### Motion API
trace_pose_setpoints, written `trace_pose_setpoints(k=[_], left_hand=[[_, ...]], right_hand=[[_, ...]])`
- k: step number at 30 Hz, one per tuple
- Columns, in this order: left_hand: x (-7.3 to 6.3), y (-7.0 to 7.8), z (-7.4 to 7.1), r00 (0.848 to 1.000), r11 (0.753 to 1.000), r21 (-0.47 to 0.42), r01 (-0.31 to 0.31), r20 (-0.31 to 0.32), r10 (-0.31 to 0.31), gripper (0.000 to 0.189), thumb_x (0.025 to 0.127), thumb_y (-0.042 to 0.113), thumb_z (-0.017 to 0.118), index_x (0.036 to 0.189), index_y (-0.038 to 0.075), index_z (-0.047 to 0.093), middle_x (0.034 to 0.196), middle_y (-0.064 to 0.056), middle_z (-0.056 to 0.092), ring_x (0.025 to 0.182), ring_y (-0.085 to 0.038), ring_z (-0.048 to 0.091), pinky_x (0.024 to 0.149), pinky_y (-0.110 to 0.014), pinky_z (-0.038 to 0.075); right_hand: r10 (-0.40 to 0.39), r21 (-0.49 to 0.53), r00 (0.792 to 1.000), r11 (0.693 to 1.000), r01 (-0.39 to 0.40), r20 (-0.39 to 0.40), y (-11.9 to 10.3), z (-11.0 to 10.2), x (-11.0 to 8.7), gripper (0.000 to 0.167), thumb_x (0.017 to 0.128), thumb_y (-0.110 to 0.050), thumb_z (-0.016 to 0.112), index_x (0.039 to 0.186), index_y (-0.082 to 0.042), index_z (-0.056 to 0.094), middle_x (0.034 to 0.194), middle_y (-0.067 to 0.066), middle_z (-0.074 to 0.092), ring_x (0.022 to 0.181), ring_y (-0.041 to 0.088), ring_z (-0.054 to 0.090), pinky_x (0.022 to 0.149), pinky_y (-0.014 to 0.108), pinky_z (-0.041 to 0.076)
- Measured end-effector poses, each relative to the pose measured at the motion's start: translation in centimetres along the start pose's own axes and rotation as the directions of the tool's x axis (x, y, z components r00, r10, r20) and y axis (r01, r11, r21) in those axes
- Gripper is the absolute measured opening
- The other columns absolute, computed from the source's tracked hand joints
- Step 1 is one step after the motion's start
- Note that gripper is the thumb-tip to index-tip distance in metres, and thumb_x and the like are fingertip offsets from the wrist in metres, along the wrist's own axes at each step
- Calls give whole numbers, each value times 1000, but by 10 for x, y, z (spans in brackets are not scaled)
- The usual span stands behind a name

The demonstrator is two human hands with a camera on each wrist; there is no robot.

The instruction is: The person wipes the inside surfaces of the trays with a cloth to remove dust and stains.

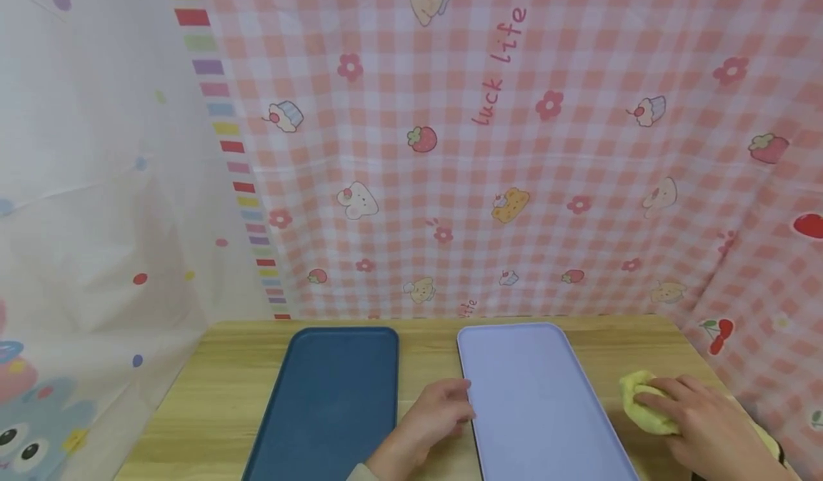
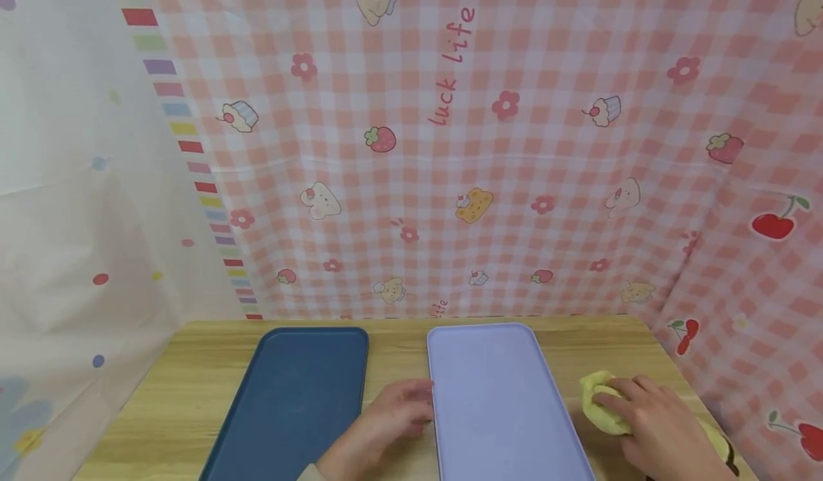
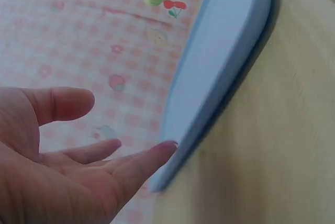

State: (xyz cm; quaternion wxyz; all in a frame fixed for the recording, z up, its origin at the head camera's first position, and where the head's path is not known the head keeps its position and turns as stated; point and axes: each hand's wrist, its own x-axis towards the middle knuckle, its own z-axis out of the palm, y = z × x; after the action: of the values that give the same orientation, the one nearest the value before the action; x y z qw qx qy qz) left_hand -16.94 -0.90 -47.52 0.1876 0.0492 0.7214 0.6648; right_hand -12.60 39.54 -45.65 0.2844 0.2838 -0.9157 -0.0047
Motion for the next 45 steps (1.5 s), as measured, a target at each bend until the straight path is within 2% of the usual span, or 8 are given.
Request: trace_pose_setpoints(k=[8,16,22,28,33,37,41,45], left_hand=[[-20,25,-30,996,991,105,-79,39,75,57,85,-1,60,141,-6,56,136,-26,60,103,-30,65,82,-48,58],[-26,25,-69,994,948,299,-105,6,108,59,87,-1,58,145,-5,54,134,-26,61,75,-23,62,62,-35,51],[-31,20,-103,985,857,509,-76,-94,143,59,91,6,61,149,-3,51,141,-28,57,70,-17,60,55,-36,47],[-35,11,-131,954,695,716,68,-250,164,72,89,21,68,155,2,46,153,-24,48,97,-29,66,76,-52,55],[-40,0,-155,941,594,789,154,-302,156,81,89,35,73,156,-1,43,153,-29,45,127,-50,55,89,-64,52],[-44,-8,-175,929,505,837,208,-330,165,84,88,45,74,153,-1,47,148,-35,48,126,-55,54,87,-65,52],[-47,-11,-194,919,462,840,283,-376,121,88,87,51,72,151,-4,48,144,-40,48,123,-57,55,82,-65,53],[-50,-10,-212,916,453,826,335,-399,49,90,89,54,70,149,-9,47,139,-41,51,120,-57,56,84,-69,51]], right_hand=[[7,0,1000,1000,-7,2,1,1,-2,64,39,-9,82,102,-18,79,106,2,72,90,26,63,69,50,54],[36,2,999,999,-36,11,-2,0,0,65,41,-9,82,105,-18,79,109,2,71,92,27,63,68,49,55],[42,7,999,999,-42,12,-1,0,-1,67,40,-7,81,106,-17,79,110,2,71,91,26,64,67,48,54],[57,1,998,998,-57,32,-1,2,-6,68,39,-4,80,105,-20,79,110,1,71,90,25,63,69,48,55],[51,-4,998,999,-51,41,-1,4,-7,69,39,-4,81,106,-20,79,110,1,71,90,25,63,69,48,55],[51,-3,997,999,-51,50,0,3,-6,70,38,-3,81,107,-19,78,112,2,70,91,25,63,70,48,55],[50,1,997,999,-50,60,0,2,-4,71,38,-3,83,108,-18,78,114,4,70,92,26,62,70,48,55],[47,-4,997,999,-47,61,2,2,-2,70,39,-5,84,107,-18,78,114,6,70,92,27,63,68,48,55]])
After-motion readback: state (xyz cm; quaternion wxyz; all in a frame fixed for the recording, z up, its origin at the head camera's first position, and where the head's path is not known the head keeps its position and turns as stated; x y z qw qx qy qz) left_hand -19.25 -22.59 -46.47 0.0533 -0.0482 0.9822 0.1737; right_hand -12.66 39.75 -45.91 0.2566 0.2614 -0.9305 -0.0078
